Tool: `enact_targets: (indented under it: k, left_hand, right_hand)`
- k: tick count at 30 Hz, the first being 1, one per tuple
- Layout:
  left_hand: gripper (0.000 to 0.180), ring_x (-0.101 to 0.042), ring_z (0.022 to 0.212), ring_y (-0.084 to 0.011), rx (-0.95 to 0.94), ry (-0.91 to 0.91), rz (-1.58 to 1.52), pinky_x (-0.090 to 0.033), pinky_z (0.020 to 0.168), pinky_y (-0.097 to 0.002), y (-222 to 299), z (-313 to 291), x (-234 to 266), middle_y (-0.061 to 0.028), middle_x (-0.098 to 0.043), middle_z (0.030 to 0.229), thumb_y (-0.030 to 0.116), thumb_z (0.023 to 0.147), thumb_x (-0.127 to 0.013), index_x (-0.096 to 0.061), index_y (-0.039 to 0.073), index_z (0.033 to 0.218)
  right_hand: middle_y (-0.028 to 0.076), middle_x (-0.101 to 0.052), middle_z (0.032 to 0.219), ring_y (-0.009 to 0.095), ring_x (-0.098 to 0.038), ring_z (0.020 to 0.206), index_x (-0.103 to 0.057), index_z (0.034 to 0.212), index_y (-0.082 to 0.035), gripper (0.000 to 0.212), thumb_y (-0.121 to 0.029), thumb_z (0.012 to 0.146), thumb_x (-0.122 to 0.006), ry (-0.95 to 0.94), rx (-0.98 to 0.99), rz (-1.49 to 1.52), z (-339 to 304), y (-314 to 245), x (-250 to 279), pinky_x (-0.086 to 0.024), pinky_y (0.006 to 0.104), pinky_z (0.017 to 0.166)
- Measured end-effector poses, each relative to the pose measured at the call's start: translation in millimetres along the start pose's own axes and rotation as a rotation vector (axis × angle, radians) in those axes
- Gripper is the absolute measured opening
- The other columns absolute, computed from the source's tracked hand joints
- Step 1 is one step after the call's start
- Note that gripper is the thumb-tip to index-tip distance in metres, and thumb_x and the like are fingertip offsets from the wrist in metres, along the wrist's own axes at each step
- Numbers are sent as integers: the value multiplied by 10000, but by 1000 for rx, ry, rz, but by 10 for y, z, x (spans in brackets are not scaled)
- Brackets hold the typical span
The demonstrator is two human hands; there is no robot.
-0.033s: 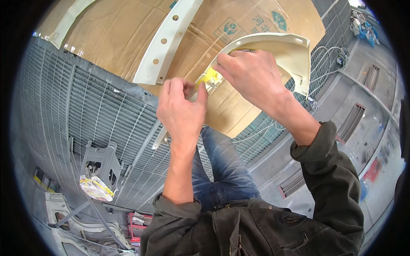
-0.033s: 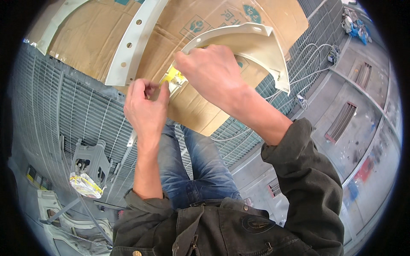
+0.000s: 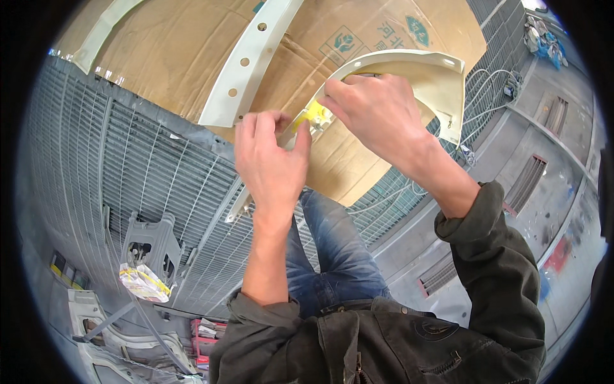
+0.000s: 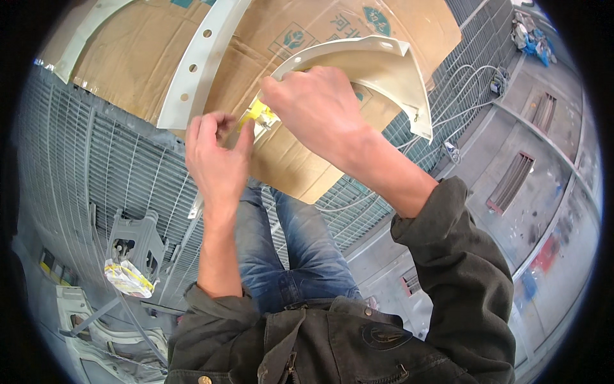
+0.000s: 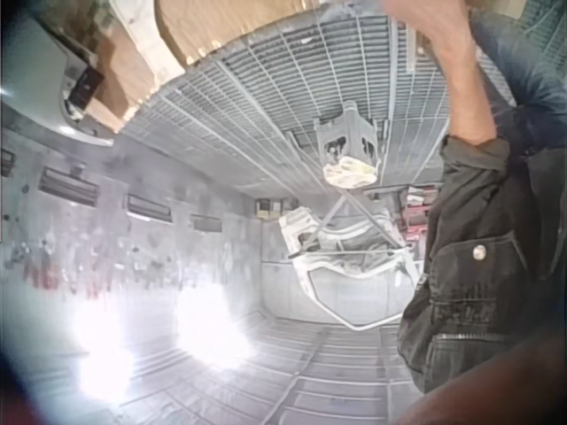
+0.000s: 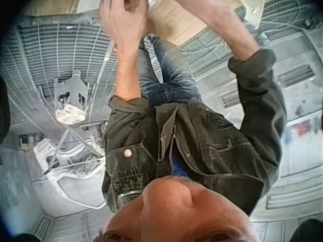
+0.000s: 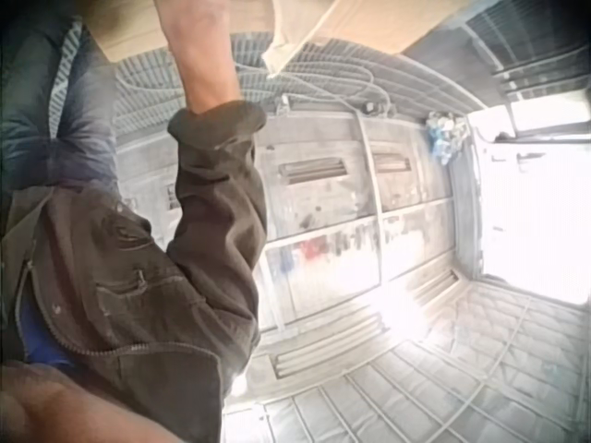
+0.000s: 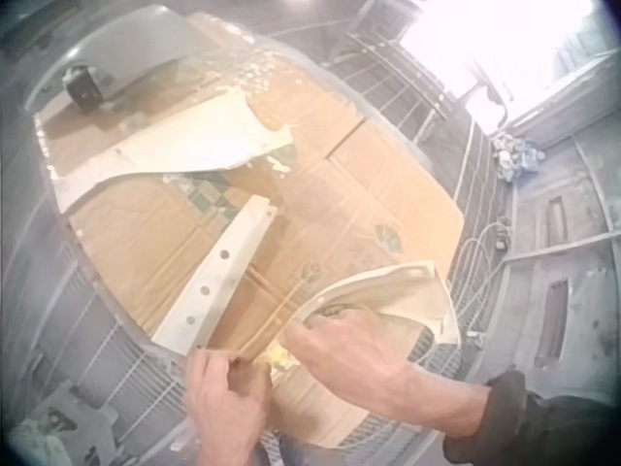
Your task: The person applies yellow masking tape to the edges of several car body parts, including a gray fender and white plastic trim pieces, on a cardboard-covered metal grate. The person handles each part individually, aligning and smoothing the tape along the contours.
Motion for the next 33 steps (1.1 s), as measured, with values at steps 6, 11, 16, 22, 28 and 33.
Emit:
enact_targets:
  k: [6, 11, 16, 22, 28, 33]
  left_hand:
    - [234, -644, 824, -247, 69, -286, -334, -519, 759, -350, -79, 194, -304, -113, -682, 915, 130, 829, -783, -732, 0, 1016]
    - [188, -640, 729, -224, 115, -276, -397, -505, 683, -334, -105, 217, -358, -114, -675, 858, 125, 834, -779, -734, -16, 950]
    - [149, -633, 688, -219, 145, -238, -403, -494, 645, -339, -99, 202, -369, -113, -670, 829, 107, 840, -763, -724, -26, 896]
    - [126, -628, 682, -234, 123, -190, -357, -491, 641, -345, -61, 205, -379, -116, -665, 818, 100, 842, -739, -712, -21, 865]
    - [114, -621, 685, -239, 122, -159, -353, -487, 639, -347, -29, 185, -378, -114, -658, 810, 91, 847, -728, -705, -20, 861]
    - [105, -625, 692, -236, 126, -168, -371, -486, 639, -346, -9, 193, -404, -113, -657, 811, 79, 850, -726, -702, -22, 866]
  right_hand:
    - [64, -660, 678, 285, -672, 633, -604, 832, -97, 266, -331, 948, -656, 30, -8, 25, 12, 45, 2, -512, 402, 544]
    - [92, -699, 713, 290, -722, 707, -652, 874, -82, 160, -237, 898, -679, -36, -45, 34, 31, 49, 24, -558, 393, 601]
    - [61, -677, 685, 263, -700, 655, -646, 856, -99, 235, -320, 934, -664, 18, -47, 16, 3, 51, 39, -533, 384, 554]
    - [91, -659, 627, 288, -690, 589, -640, 838, -84, 163, -228, 912, -655, -44, -16, 18, -26, 55, 61, -533, 394, 527]
    - [116, -665, 628, 307, -694, 586, -641, 840, -76, 153, -220, 886, -665, -68, -92, 5, -81, 111, 105, -528, 390, 506]
    - [74, -678, 672, 276, -682, 583, -651, 828, -64, 149, -200, 875, -687, 226, -177, 186, -174, 186, 33, -516, 372, 508]
Point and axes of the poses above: each hand's wrist, its own z-axis towards the middle knuckle, its own x-axis out of the back of the hand, y = z × x, the point moved 8 cm from there along z, towards the middle knuckle
